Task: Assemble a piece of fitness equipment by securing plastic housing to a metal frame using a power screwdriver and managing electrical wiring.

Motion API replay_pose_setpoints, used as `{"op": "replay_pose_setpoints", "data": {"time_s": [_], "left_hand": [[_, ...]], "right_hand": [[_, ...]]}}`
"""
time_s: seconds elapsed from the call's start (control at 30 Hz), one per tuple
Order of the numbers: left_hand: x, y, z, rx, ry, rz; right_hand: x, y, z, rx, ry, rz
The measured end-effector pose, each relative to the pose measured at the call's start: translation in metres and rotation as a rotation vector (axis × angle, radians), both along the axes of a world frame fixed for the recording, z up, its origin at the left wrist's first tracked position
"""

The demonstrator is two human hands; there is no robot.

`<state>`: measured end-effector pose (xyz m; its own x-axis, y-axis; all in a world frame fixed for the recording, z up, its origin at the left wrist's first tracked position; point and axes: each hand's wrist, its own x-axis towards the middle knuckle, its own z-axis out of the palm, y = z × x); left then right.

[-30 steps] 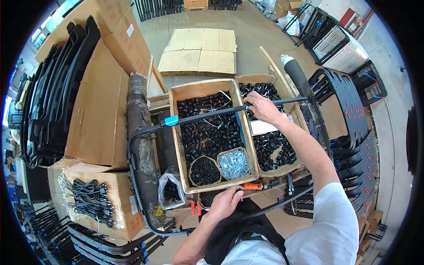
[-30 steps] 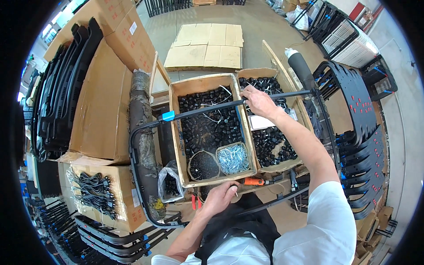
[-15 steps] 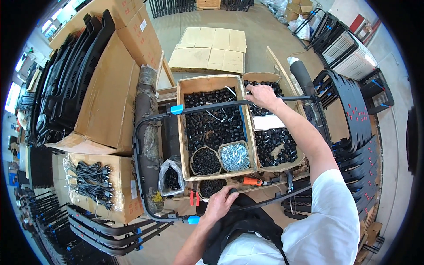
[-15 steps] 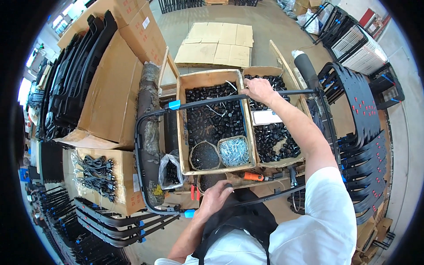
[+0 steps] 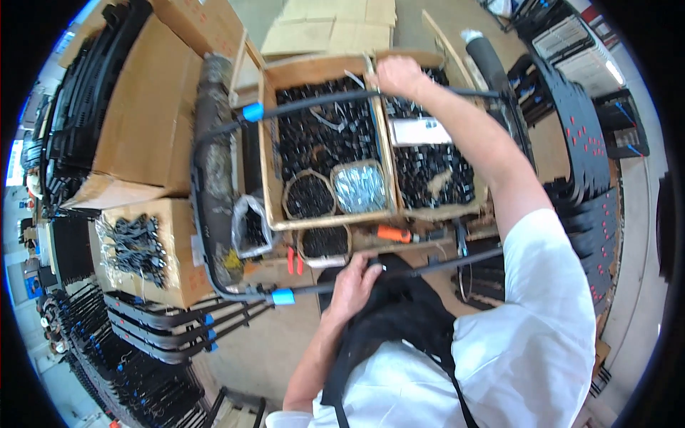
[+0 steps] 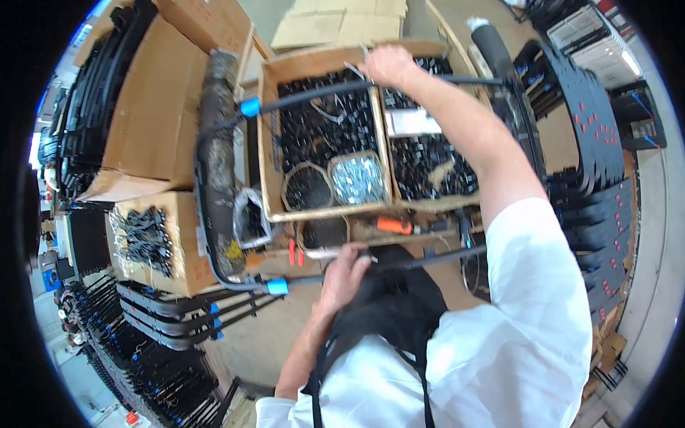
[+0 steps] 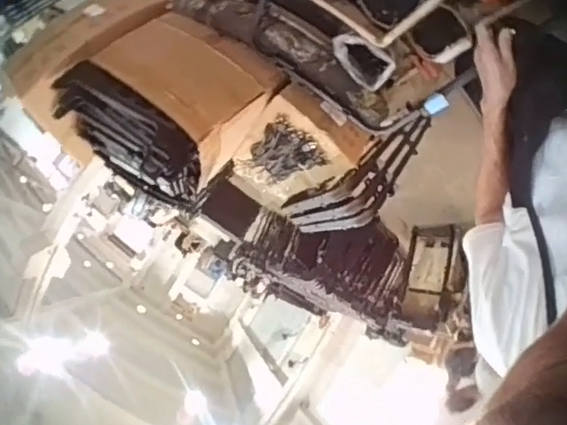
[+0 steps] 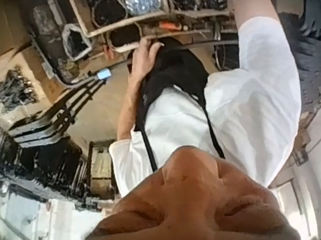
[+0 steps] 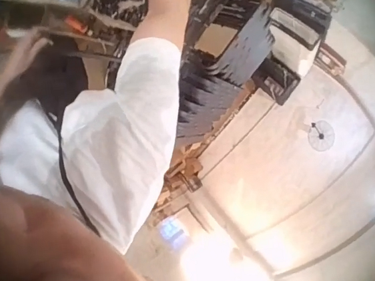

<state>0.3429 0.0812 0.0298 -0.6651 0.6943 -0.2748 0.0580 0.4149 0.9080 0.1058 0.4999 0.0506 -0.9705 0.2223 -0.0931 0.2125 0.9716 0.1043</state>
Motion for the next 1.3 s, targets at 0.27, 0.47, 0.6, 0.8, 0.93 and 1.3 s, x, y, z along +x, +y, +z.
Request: {"op": "replay_pose_setpoints", "data": {"time_s": [0.27, 0.47, 0.6, 0.8, 0.93, 1.3], "left_hand": [[0.042, 0.021, -0.024, 0.022, -0.028, -0.150], [0.043, 0.035, -0.023, 0.111, 0.202, -0.313], [0.042, 0.045, -0.022, 0.238, 0.324, -0.383], [0.048, 0.044, -0.027, 0.247, 0.175, -0.485], [0.047, 0.038, -0.025, 0.219, 0.191, -0.387], [0.049, 0.046, -0.024, 0.150, 0.414, -0.436]], "right_hand": [[-0.015, 0.015, -0.042, -0.051, 0.194, -0.029], [-0.019, -0.008, -0.038, 0.028, 0.154, -0.019], [-0.020, 0.014, -0.059, 0.057, 0.271, 0.047], [-0.005, 0.034, -0.061, -0.127, 0.269, 0.212], [-0.014, 0.017, -0.018, -0.261, 0.028, 0.205], [0.000, -0.012, 0.030, 0.082, -0.124, -0.004]]}}
